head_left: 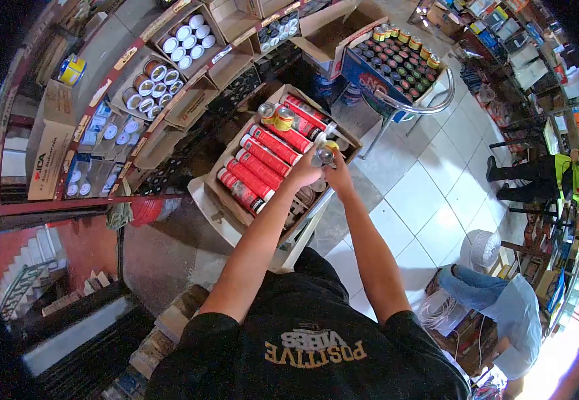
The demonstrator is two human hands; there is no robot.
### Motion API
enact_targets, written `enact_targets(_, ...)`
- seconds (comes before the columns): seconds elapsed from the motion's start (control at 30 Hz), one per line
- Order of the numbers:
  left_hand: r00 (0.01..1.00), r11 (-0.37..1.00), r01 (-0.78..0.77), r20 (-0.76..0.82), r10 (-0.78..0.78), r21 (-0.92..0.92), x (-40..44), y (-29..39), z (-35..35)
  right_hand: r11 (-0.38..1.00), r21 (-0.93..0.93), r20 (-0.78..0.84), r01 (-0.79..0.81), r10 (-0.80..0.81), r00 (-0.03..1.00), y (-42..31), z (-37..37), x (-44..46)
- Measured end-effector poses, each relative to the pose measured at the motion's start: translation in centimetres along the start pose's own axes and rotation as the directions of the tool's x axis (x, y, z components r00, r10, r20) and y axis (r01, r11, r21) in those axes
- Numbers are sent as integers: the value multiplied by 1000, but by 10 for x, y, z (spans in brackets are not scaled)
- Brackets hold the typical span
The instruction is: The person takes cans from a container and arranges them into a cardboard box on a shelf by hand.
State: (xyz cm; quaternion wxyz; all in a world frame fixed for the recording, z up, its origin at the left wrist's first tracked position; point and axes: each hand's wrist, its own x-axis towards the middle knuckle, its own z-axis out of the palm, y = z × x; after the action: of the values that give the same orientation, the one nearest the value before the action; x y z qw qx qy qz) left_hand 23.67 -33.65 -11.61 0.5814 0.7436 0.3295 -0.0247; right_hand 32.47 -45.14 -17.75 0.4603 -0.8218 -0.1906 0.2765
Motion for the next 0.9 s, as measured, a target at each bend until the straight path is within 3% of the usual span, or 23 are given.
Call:
enact_targets(0.07,999,996,16,51,-12,-92,16,-19,10,988,154,63,5,-15,998,21,11,11)
enact_targets(0.13,991,979,92,108,-74,-183,16,-10,9,991,132,49,-19,12,999,18,12,8)
enact_targets(0.2,997,992,70,33,-67,-102,16,-13,13,942,327,63,-69,51,997,18,14,7)
enact_targets(0.27,992,952,-126,-30,123,-279,26,-33,20,916,399,67,-36,10,998,19,13,2)
enact_targets(0.37,998,950,-55,-28,48,-306,20,-26,14,888,459,54,3,-32,998,18,10,-1)
enact_targets(0.53,974,932,-197,-171,150,-304,-4,-30,15,858,513,89,-21,-29,996,-18,-7,-26)
enact_targets(0.6,912,961,-272,-333,241,-47,-23,-25,13,743,652,113,-153,105,988,-54,-16,-50)
enact_targets(0.77,838,890,-435,-424,343,-140,-95,-10,-10,620,756,216,-209,64,974,-57,-6,-83)
enact_targets(0.8,834,889,-437,-431,344,-136,-111,-5,-13,621,756,221,-208,57,974,-60,-2,-92)
enact_targets(0.87,868,869,-379,-449,214,-319,-144,8,-25,556,813,233,-174,-37,972,-68,8,-109)
enact_targets(0.9,865,914,-344,-450,221,-214,-161,17,-36,499,833,286,-238,-21,958,-86,8,-123)
